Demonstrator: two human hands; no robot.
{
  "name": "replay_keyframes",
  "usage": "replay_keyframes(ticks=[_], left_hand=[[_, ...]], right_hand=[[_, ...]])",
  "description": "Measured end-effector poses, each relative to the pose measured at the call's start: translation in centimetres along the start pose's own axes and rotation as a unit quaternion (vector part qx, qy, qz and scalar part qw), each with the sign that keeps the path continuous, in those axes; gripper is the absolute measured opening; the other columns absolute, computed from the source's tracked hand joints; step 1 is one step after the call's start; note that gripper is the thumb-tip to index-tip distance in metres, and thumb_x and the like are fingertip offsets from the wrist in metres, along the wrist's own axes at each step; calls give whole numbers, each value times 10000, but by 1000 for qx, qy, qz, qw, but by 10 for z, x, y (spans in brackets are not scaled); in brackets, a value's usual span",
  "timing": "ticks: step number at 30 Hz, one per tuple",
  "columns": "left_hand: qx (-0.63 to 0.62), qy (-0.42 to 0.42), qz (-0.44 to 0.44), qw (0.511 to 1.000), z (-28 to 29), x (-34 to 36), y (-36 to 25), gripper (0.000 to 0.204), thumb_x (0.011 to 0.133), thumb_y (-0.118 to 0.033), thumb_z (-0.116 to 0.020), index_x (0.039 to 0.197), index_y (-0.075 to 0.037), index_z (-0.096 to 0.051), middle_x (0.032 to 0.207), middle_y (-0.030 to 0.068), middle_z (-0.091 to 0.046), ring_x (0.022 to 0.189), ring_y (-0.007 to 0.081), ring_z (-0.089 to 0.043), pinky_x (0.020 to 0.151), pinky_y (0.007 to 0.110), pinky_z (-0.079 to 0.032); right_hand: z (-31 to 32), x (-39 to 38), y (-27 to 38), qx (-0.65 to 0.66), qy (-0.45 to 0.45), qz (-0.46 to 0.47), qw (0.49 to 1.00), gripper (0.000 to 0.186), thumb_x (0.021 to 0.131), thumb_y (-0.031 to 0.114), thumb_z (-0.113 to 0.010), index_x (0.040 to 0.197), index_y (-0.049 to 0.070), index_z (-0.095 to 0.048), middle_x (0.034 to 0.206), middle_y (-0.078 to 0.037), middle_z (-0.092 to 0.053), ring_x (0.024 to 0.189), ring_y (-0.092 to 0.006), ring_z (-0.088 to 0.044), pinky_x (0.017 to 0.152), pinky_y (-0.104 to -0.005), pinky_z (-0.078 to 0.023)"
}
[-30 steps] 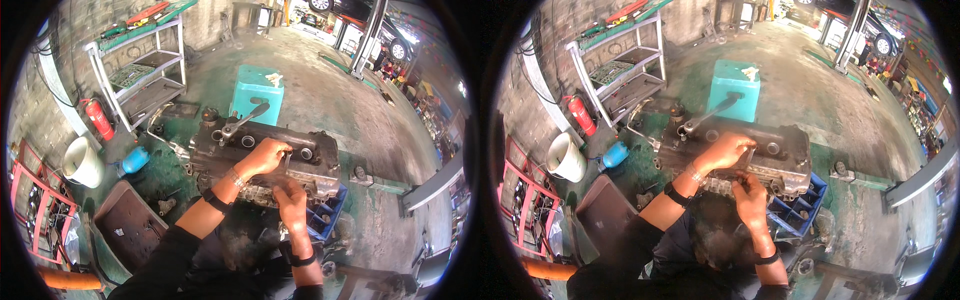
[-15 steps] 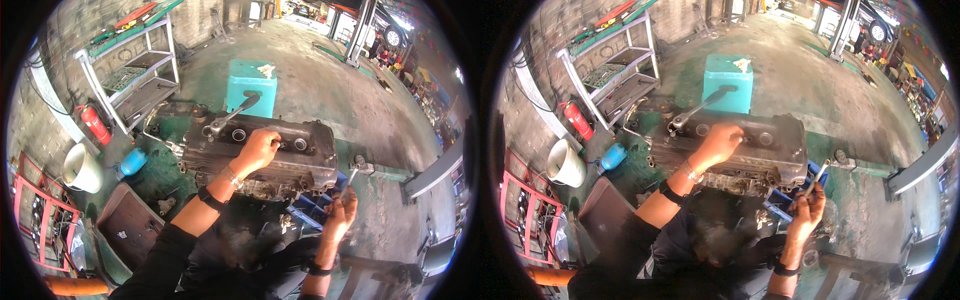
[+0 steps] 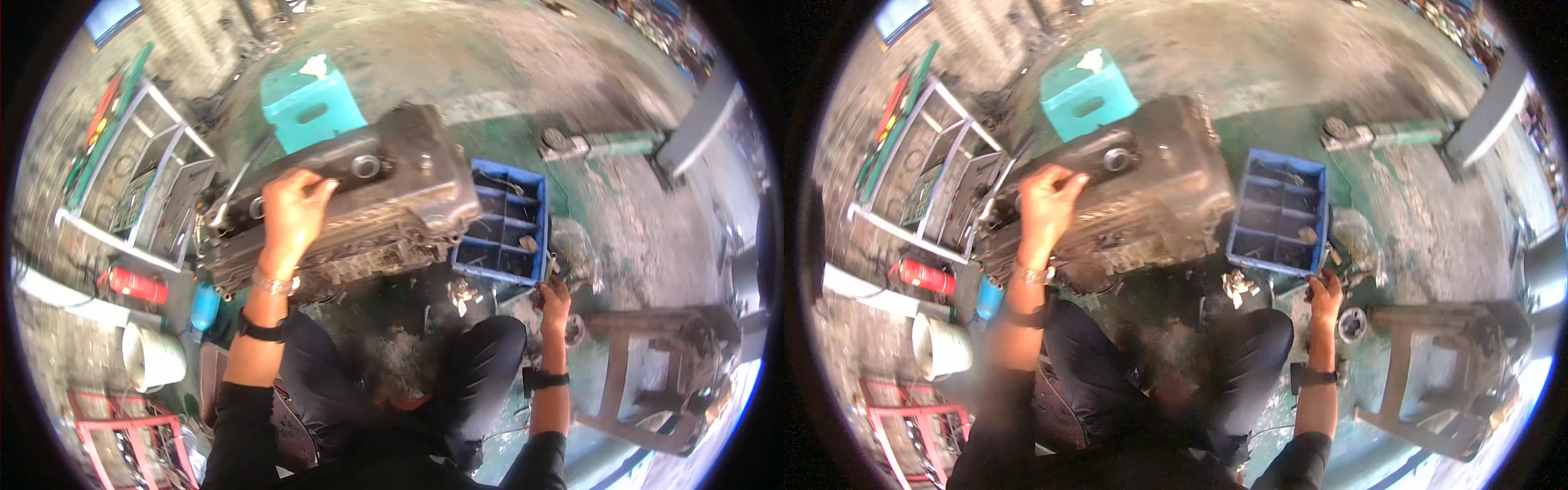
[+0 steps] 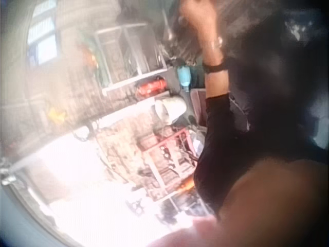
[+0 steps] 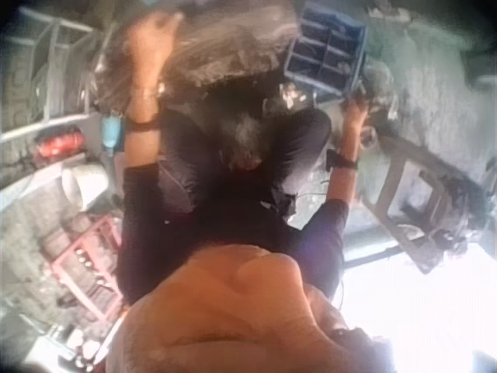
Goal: The person uses a ratchet wrench to loosen and remove bolts from the top of a car engine block. They place the removed bolts into a blue parts bin and continue working on the engine throughout the clip.
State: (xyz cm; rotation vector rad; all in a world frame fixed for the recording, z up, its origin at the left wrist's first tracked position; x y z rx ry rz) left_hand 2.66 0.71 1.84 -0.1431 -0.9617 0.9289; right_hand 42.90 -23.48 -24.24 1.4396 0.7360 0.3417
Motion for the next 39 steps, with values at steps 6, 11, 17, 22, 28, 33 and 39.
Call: replay_keyframes(ticks=[6, 11, 17, 22, 28, 33, 39], left_hand=[[9, 34, 39, 999, 3, 0, 0, 88, 827, -8, -747, 849, 53, -688, 770, 53, -683, 714, 83, -584, 680, 253, -474], [12, 44, 43, 998, 4, 0, 4, 86, 839, 10, -731, 873, 57, -667, 792, 56, -678, 738, 92, -596, 697, 248, -482], [57, 93, 46, 993, 14, 0, 7, 68, 895, 14, -674, 959, 33, -684, 923, 45, -673, 870, 103, -603, 807, 237, -479], [-41, 53, 107, 992, 11, -2, 24, 74, 877, 3, -709, 891, 15, -638, 847, 14, -633, 794, 78, -564, 727, 232, -460], [7, 17, 73, 997, 6, -5, 30, 259, 836, 23, -734, 729, 0, -500, 757, 5, -515, 691, 91, -431, 651, 243, -397], [16, 13, 34, 999, 3, -2, 14, 258, 807, 38, -732, 728, 36, -485, 762, 55, -525, 697, 145, -461, 677, 273, -410], [13, 9, 27, 1000, 2, -1, 1, 200, 791, 42, -719, 750, 50, -523, 766, 93, -542, 700, 196, -499, 700, 303, -428]], right_hand=[[25, 11, -66, -48, 11, -79, 996, 391, 862, 90, -589, 1230, -40, -590, 912, -75, -727, 642, -84, -568, 538, -245, -459], [27, 10, -124, -35, -14, -173, 984, 358, 871, 82, -598, 1209, -35, -610, 906, -102, -738, 596, -101, -574, 526, -252, -481], [39, 15, -210, -117, 35, -204, 971, 359, 876, 92, -612, 1218, -20, -615, 937, -110, -728, 696, -138, -651, 495, -255, -514], [26, 13, -246, -162, 50, -133, 976, 332, 827, 144, -687, 1136, 25, -707, 953, -105, -745, 798, -151, -703, 604, -328, -563], [31, -14, -239, -516, 79, -89, 848, 367, 804, 226, -642, 1111, 36, -709, 1016, -174, -734, 946, -307, -710, 804, -408, -564], [53, -33, -253, -421, -30, -237, 875, 376, 753, 271, -630, 1031, 39, -733, 1106, -216, -698, 1099, -369, -651, 952, -430, -513], [83, -48, -255, -456, -23, -250, 854, 380, 777, 311, -611, 1003, 32, -737, 968, -238, -712, 929, -384, -706, 823, -432, -557]])
Point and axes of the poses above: each hand's wrist, its own x-axis towards the middle knuckle, its own z-axis out of the back of the hand, y = z × x, the point moved 2 cm from there along x, towards the middle knuckle
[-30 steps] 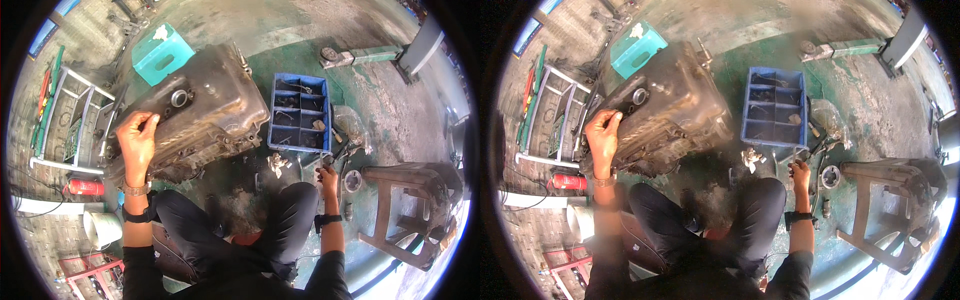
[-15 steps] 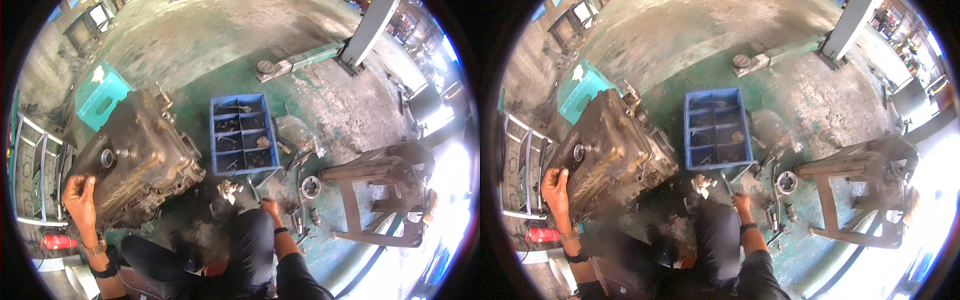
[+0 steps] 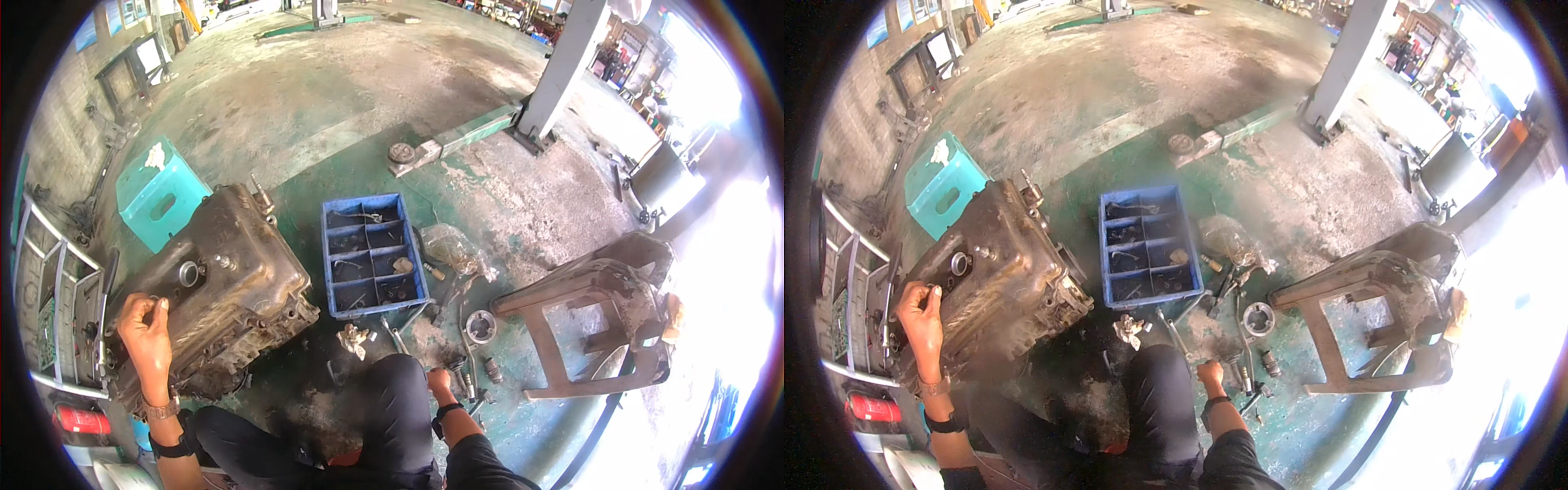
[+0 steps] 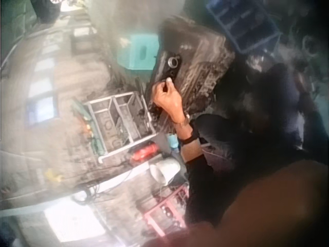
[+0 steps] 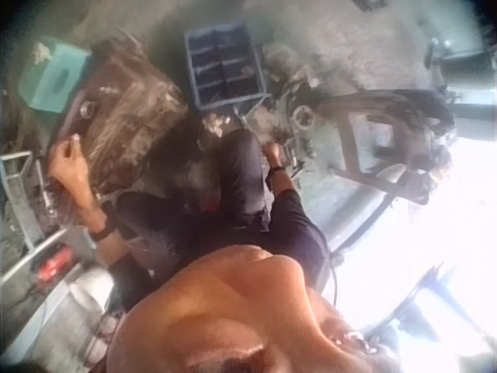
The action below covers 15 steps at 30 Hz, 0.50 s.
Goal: The person uses a ratchet wrench to loosen and remove bolts from the top of a car engine block. They place the removed bolts into a blue parts bin and continue working on the engine throughout the clip.
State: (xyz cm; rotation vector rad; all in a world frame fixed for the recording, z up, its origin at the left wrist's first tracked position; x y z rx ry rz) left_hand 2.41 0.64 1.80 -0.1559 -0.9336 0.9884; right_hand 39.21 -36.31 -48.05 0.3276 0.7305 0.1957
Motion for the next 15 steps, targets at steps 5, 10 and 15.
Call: replay_keyframes(ticks=[5, 10, 15], left_hand=[[-13, -3, -31, 999, -1, 1, -6, 173, 795, 28, -710, 785, 61, -540, 778, 118, -544, 703, 238, -521, 696, 325, -435], [-35, -24, -58, 997, 1, -7, -6, 181, 793, -88, -745, 819, 37, -617, 801, 159, -598, 724, 288, -583, 673, 374, -474], [-123, -78, -55, 988, 17, -20, -9, 145, 822, -81, -735, 883, 11, -642, 916, 157, -627, 767, 328, -644, 660, 391, -533]], right_hand=[[29, 17, 32, 228, -61, 22, 972, 217, 783, 57, -632, 967, -37, -701, 748, -123, -691, 628, -211, -690, 477, -346, -544], [133, -34, 146, 331, -87, 240, 908, 222, 901, 100, -580, 1038, -41, -683, 826, -127, -700, 672, -204, -658, 595, -325, -545], [231, -163, 298, 413, -121, 412, 803, 274, 907, 73, -582, 1159, -12, -649, 1035, -76, -676, 752, -133, -581, 643, -261, -487]])
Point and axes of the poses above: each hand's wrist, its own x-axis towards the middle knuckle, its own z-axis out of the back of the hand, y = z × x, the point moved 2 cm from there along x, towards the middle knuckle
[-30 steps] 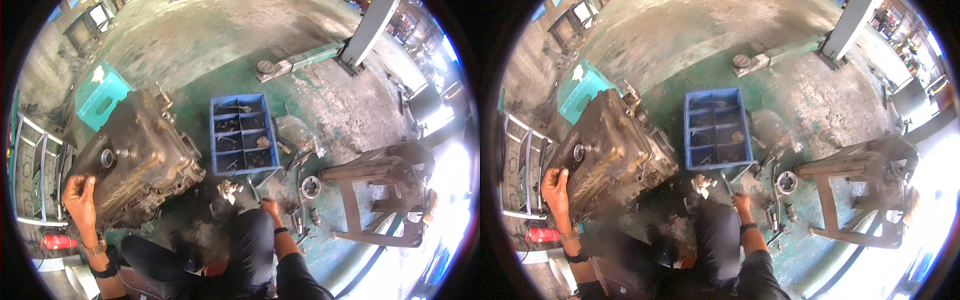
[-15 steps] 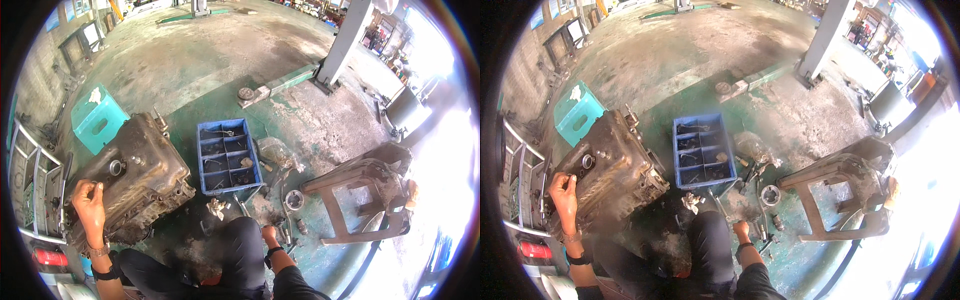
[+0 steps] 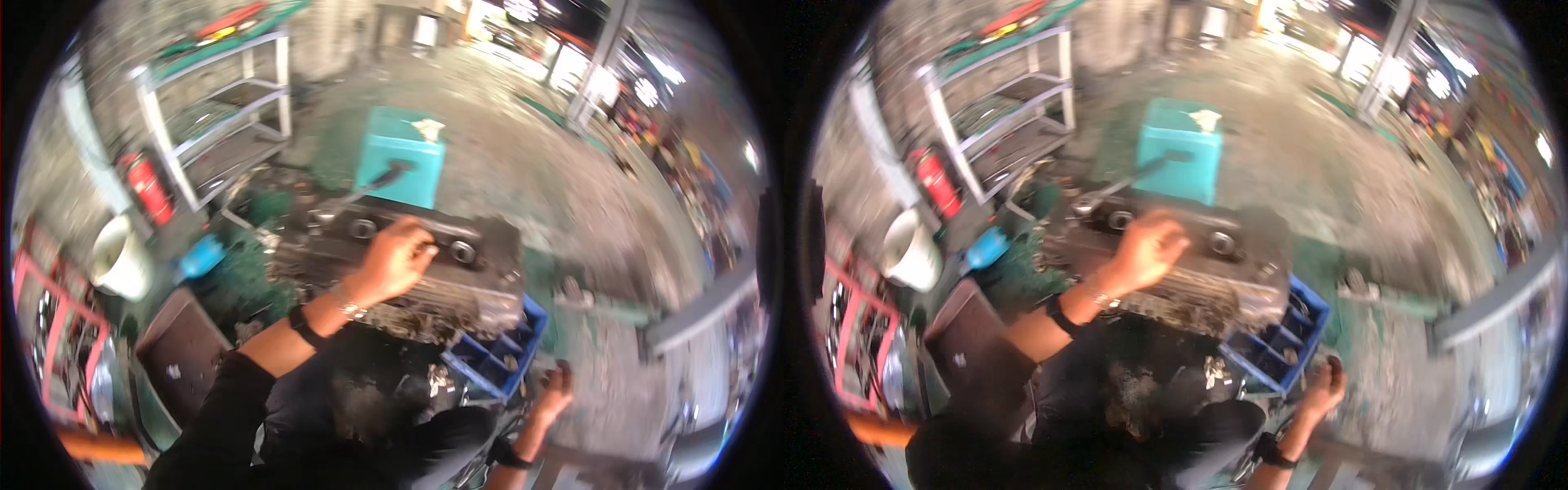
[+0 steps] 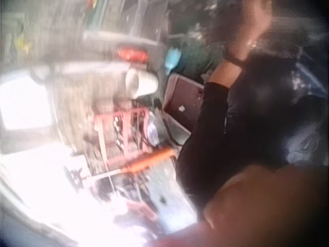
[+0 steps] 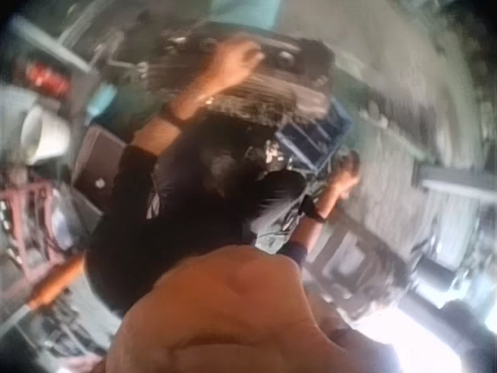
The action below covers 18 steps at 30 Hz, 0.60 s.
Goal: The person uses a ratchet wrench to loosen and remove bolts from the top of a car engine block. They place the removed bolts into a blue parts bin and continue working on the engine throughout the clip.
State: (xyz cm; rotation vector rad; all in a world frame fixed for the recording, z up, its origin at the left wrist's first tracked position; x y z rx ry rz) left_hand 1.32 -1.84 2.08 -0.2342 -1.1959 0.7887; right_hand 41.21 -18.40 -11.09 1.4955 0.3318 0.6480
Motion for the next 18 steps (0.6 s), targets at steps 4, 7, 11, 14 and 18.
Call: replay_keyframes(ticks=[4, 7, 11, 14, 18], left_hand=[[-115, -59, 1, 992, 34, -14, -11, 138, 816, 6, -741, 913, 32, -647, 979, 137, -623, 819, 247, -675, 673, 322, -553], [-45, -148, -63, 986, 79, -26, -18, 117, 818, 8, -733, 901, 30, -654, 1000, 144, -634, 823, 245, -671, 698, 314, -546], [33, -197, 19, 980, 135, -21, 8, 104, 830, 3, -714, 914, 38, -663, 944, 143, -649, 742, 223, -653, 669, 324, -526], [-61, -129, 159, 977, 151, -6, 36, 112, 883, -35, -691, 972, 28, -663, 928, 89, -656, 789, 139, -638, 700, 268, -513], [-122, 28, 243, 962, 145, 1, 57, 207, 886, -106, -721, 1050, 15, -685, 956, 99, -655, 859, 141, -636, 721, 276, -511]], right_hand=[[-58, -17, 141, 75, 87, 201, 973, 230, 962, 67, -562, 1164, -17, -634, 1039, -70, -676, 750, -96, -542, 650, -246, -454], [-108, -43, 206, 94, 166, 253, 948, 224, 958, 63, -576, 1160, -20, -628, 1034, -75, -677, 758, -88, -537, 665, -242, -460], [-191, -67, 247, 69, 323, 272, 904, 201, 923, 28, -632, 1113, -30, -661, 958, -58, -685, 815, -110, -605, 724, -246, -499], [-260, -80, 259, 8, 409, 284, 867, 241, 949, 83, -629, 1149, -49, -647, 1040, -110, -707, 917, -153, -648, 783, -271, -520], [-331, -96, 262, -103, 420, 371, 822, 257, 919, 133, -634, 1134, -4, -673, 935, -157, -715, 882, -156, -673, 807, -293, -510]])
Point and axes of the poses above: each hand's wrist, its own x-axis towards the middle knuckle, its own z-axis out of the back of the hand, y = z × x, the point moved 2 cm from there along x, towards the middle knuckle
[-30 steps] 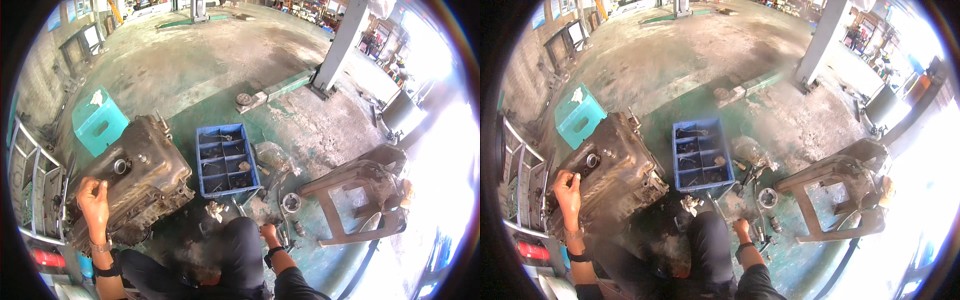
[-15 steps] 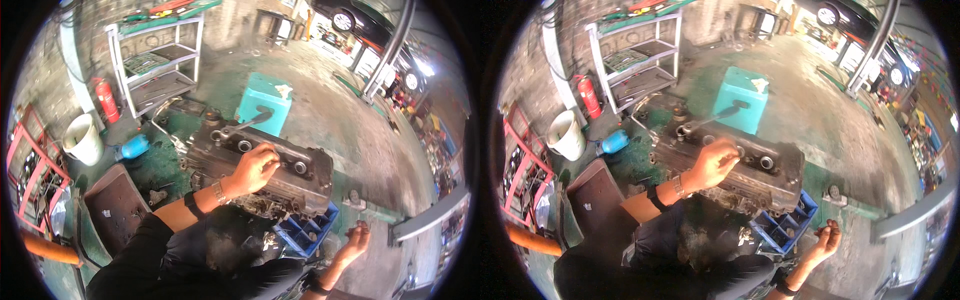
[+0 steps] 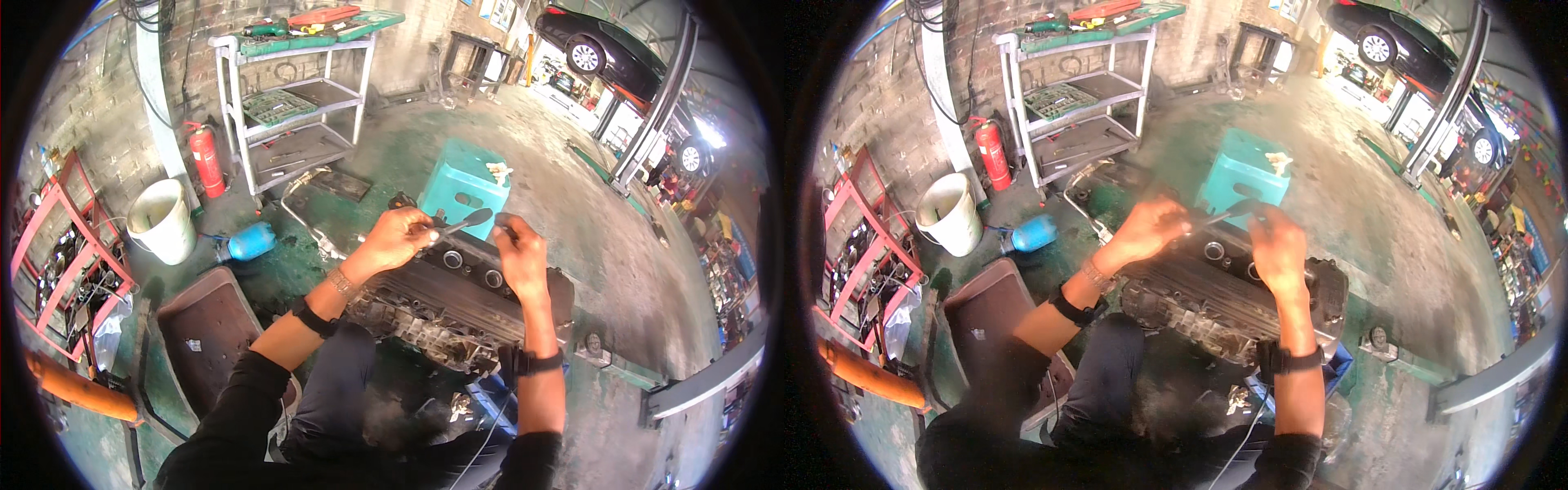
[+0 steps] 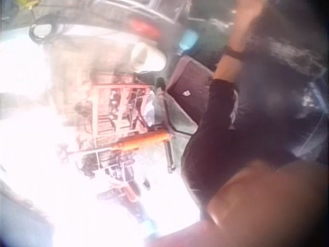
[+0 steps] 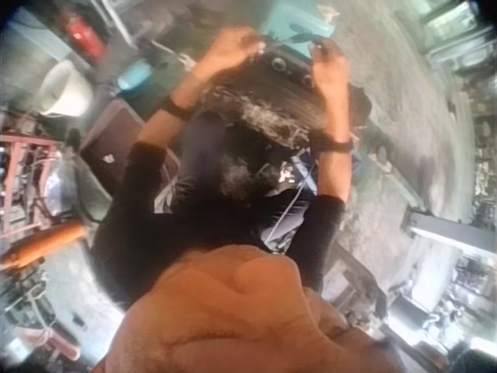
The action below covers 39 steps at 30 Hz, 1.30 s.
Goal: The person uses a ratchet wrench to loosen and remove bolts from the top of a car engine block. They place the removed bolts into a blue parts bin and continue working on the engine throughout the clip.
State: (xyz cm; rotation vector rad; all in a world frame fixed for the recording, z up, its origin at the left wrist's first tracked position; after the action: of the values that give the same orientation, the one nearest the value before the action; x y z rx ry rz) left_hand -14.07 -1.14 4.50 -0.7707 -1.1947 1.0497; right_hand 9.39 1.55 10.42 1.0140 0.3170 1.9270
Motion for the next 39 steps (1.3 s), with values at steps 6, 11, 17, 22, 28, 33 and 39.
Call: replay_keyframes(ticks=[6, 11, 17, 22, 28, 33, 39], left_hand=[[-29, 44, 30, 998, 0, 12, 13, 335, 860, -156, -772, 1093, 58, -663, 894, 52, -676, 769, 101, -611, 669, 277, -505], [-93, 58, 58, 992, -7, 19, 25, 432, 858, -149, -779, 1183, 98, -634, 893, 34, -683, 783, 86, -603, 682, 252, -497], [-80, 60, 49, 994, -7, 19, 30, 438, 859, -174, -779, 1178, 96, -644, 900, 50, -686, 804, 103, -590, 721, 267, -492], [-45, 52, 33, 997, -6, 18, 28, 362, 882, -158, -743, 1136, 87, -665, 894, 56, -690, 799, 103, -592, 722, 268, -494], [-79, 59, 33, 995, -5, 16, 30, 215, 900, -131, -706, 1021, 47, -705, 869, 39, -684, 801, 106, -594, 727, 266, -486], [-59, 48, 12, 997, -5, 16, 29, 214, 905, -147, -702, 1006, 42, -705, 844, 27, -670, 786, 99, -581, 721, 261, -474], [-85, 45, 52, 994, -4, 13, 31, 207, 907, -149, -694, 999, 35, -713, 825, 20, -664, 740, 97, -566, 673, 263, -463]], right_hand=[[-36, 44, -22, -61, 58, -9, 996, 312, 924, 256, -560, 1196, 186, -696, 1066, -146, -716, 994, -352, -675, 867, -422, -522], [-56, 57, -51, -93, 71, 12, 993, 402, 925, 408, -582, 1100, 62, -688, 1035, -221, -690, 1012, -410, -633, 870, -475, -481], [-55, 59, -66, -205, 186, -53, 960, 465, 989, 456, -475, 1120, 41, -637, 1104, -221, -666, 1059, -397, -608, 905, -490, -460], [-30, 38, -60, -148, 192, -58, 968, 496, 944, 458, -561, 1056, -18, -646, 1066, -266, -662, 1023, -425, -619, 888, -477, -468], [3, -2, -51, -115, 170, 8, 979, 438, 797, 300, -765, 1090, -11, -668, 1034, -233, -667, 998, -405, -629, 871, -461, -490], [8, -42, -39, -173, 118, 34, 977, 375, 753, 205, -793, 1048, 8, -671, 1003, -215, -669, 968, -398, -631, 843, -468, -501], [9, -51, -36, -202, 118, 69, 970, 330, 813, 164, -733, 1071, 8, -600, 1000, -225, -657, 974, -443, -612, 820, -508, -496]])
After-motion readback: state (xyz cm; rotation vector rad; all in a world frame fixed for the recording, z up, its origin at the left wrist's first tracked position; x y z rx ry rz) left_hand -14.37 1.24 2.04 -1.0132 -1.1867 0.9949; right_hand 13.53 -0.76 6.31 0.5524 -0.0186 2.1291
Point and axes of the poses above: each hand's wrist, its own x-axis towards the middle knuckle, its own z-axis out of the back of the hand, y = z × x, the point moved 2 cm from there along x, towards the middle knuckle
